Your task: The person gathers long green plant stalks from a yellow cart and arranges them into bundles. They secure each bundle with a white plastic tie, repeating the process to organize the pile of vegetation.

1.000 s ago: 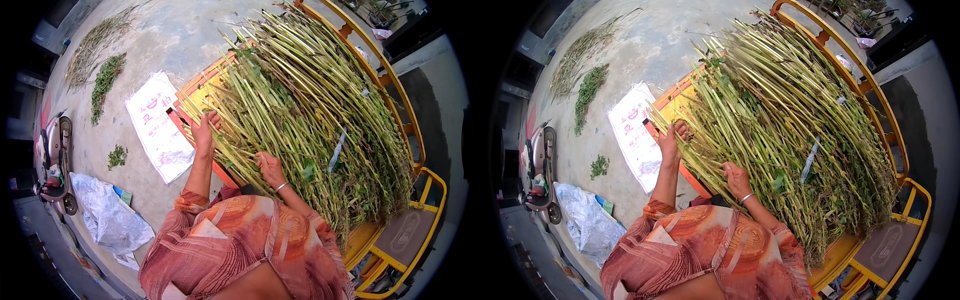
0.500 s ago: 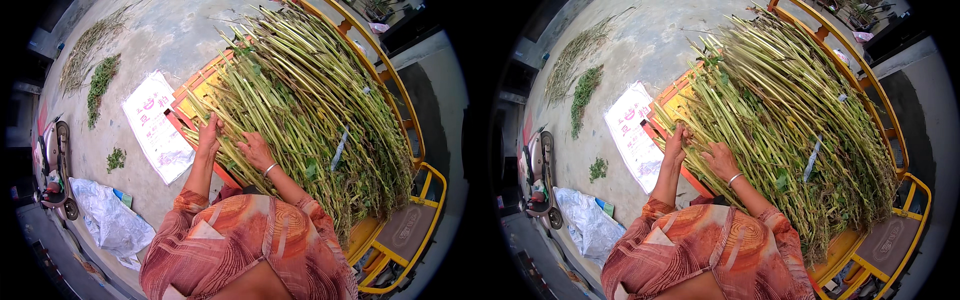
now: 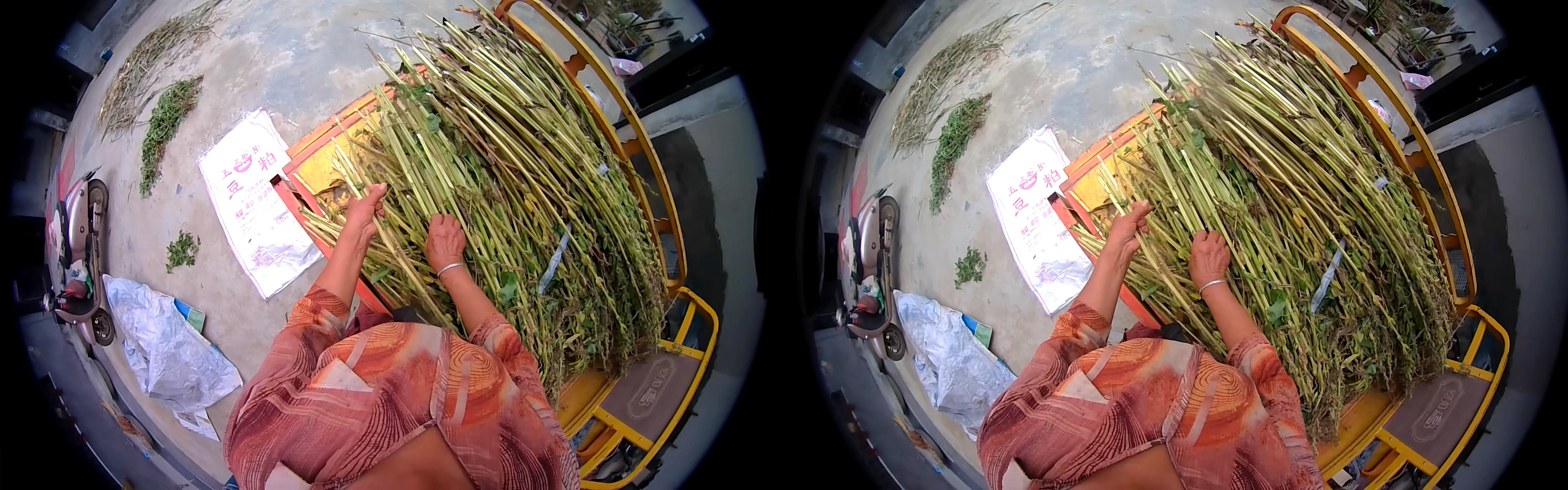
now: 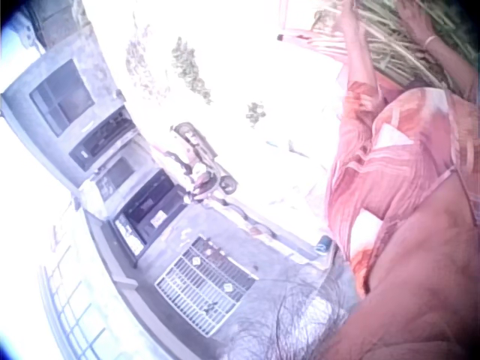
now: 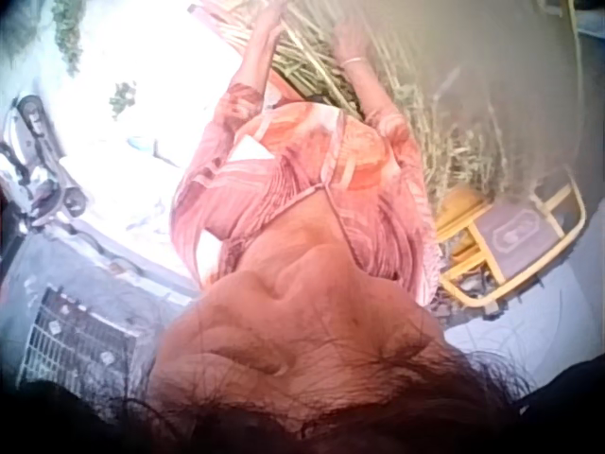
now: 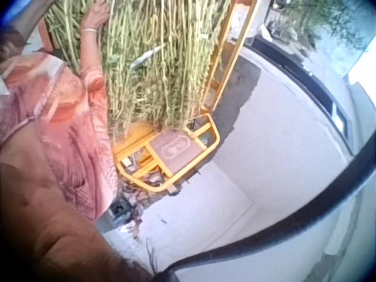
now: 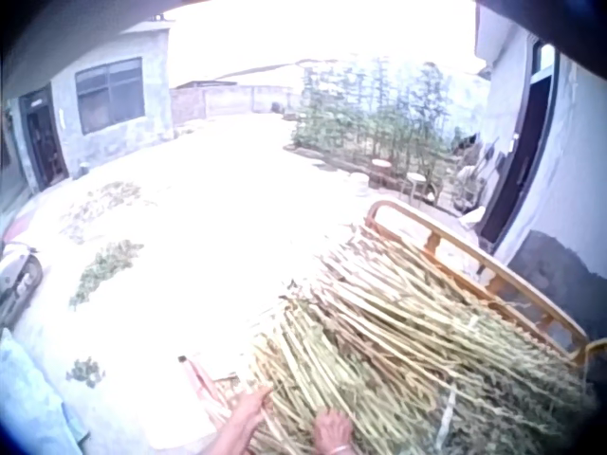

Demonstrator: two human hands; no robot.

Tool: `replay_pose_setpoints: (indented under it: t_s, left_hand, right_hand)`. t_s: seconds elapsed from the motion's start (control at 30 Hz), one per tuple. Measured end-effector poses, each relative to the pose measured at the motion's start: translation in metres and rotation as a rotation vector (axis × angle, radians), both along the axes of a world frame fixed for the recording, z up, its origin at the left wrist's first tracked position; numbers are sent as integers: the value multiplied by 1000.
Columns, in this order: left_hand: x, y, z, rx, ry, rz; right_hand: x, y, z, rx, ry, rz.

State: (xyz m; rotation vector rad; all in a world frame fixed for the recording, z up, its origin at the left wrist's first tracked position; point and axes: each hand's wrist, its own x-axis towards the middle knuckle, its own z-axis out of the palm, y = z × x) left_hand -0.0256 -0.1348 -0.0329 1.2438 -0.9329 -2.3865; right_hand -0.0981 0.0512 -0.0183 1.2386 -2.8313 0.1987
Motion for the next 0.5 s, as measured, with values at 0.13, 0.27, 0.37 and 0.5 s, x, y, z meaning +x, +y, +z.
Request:
replay_pose_setpoints:
  t_s: [0.13, 0.27, 0.37, 0.5]
  left_hand:
    - [-42, 10, -1, 111, 77, 37]
    - [-58, 11, -3, 25, -70, 11]
    - [-53, 11, -9, -8, -129, 55]
    - [-32, 7, -9, 86, 25, 31]
  right_hand:
    - [5, 5, 12, -98, -84, 52]
    - [12, 13, 25, -144, -384, 33]
    - [8, 23, 31, -274, -487, 94]
    - [-3, 31, 3, -481, -472, 6]
